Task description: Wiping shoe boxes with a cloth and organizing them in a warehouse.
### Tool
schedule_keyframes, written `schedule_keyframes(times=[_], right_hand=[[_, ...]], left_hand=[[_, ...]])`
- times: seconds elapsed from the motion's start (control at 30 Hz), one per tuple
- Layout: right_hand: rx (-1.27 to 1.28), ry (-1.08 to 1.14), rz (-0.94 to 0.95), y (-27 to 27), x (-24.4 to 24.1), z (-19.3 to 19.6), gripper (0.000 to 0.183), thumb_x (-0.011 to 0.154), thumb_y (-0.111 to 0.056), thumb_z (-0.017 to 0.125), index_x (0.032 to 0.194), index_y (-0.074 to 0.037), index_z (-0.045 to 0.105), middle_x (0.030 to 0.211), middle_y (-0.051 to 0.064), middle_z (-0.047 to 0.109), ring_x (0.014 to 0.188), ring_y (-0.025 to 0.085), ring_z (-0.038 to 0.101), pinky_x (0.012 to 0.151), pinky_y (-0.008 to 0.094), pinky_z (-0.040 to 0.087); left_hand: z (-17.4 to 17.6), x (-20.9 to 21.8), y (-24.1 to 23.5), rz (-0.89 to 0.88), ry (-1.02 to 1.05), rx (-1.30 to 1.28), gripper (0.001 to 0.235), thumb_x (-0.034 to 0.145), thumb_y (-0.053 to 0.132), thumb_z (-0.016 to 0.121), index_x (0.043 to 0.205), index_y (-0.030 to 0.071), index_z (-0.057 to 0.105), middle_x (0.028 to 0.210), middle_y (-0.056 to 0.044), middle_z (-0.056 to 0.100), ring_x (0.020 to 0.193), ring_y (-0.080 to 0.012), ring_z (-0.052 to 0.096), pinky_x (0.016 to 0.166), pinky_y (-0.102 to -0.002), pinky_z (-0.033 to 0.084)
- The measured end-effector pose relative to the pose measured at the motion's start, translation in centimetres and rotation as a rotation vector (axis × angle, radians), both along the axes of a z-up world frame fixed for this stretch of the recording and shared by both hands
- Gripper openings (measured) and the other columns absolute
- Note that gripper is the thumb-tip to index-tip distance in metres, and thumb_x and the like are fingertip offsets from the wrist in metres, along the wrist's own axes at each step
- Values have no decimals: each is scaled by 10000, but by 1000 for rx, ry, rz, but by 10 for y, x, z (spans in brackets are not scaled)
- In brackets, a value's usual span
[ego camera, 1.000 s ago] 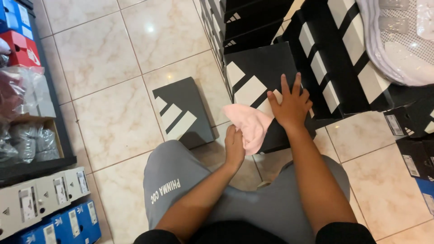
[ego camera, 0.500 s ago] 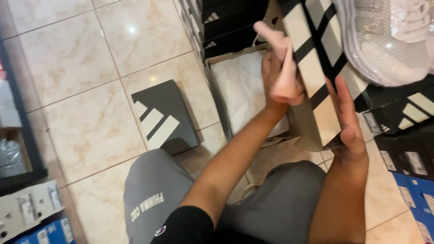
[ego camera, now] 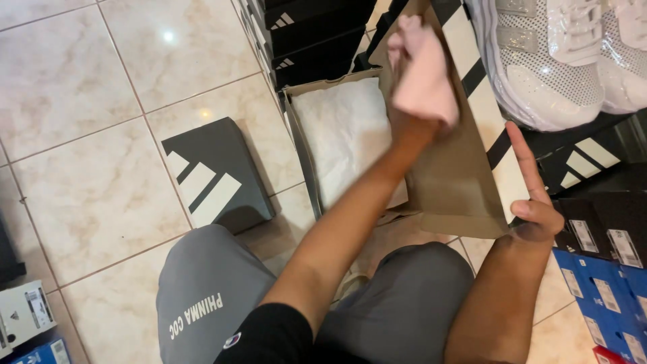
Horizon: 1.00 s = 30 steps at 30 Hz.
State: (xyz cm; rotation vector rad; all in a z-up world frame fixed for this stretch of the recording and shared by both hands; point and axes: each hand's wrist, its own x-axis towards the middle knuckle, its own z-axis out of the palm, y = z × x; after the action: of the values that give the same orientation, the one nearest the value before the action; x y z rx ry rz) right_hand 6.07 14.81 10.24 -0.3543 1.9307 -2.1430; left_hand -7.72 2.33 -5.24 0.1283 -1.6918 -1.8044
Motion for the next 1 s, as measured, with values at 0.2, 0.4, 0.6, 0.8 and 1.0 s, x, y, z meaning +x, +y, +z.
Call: schedule_keyframes(times=[0.2, 0.4, 0.6, 0.8, 1.0], right_hand=[[-1026, -379, -163, 10, -7, -8, 1409, 394, 354, 666, 1663, 107, 108, 1645, 398, 224, 1501, 504, 238, 1246, 498, 119], [-981, -411, -193, 6, -10, -4, 1396, 365, 326, 686, 1646, 156, 158, 1625, 432, 258, 1506, 517, 248, 1253, 521, 125], [-1067, -409, -219, -1, -7, -3, 1413, 353, 364, 671, 1655, 167, 158, 1628, 446, 251, 1537, 500, 206, 1279, 471, 67], [-755, -214, 183, 14, -2, -17, 1056, 827, -3, 581, 1718, -50, 17, 1378, 264, 588, 901, 272, 672, 782, 281, 541], [-1000, -393, -182, 1, -10, -7, 1278, 461, 205, 636, 1653, 117, 183, 1641, 383, 260, 1505, 492, 254, 1273, 493, 86]], left_hand=[[169, 84, -55, -69, -122, -272, 109, 989, 44, 326, 1082, -11, 312, 881, -175, 446, 827, -313, 475, 796, -460, 425], [-28, 151, 36, -503, 14, -690, 892, 901, 413, 550, 1583, -40, 195, 1658, -376, 40, 1571, -564, -50, 1206, -769, 12], [18, 36, 32, 74, -175, -708, 707, 983, 282, 573, 1567, -4, 298, 1717, -199, 158, 1633, -341, 176, 1290, -631, 280], [22, 122, 40, -145, 263, -653, 762, 1025, 306, 597, 1624, 61, 195, 1715, -206, 142, 1629, -426, 216, 1300, -702, 284], [-44, 94, 34, -117, 84, -894, 621, 968, 164, 608, 1466, -119, 367, 1574, -384, 258, 1485, -561, 300, 1133, -671, 356]])
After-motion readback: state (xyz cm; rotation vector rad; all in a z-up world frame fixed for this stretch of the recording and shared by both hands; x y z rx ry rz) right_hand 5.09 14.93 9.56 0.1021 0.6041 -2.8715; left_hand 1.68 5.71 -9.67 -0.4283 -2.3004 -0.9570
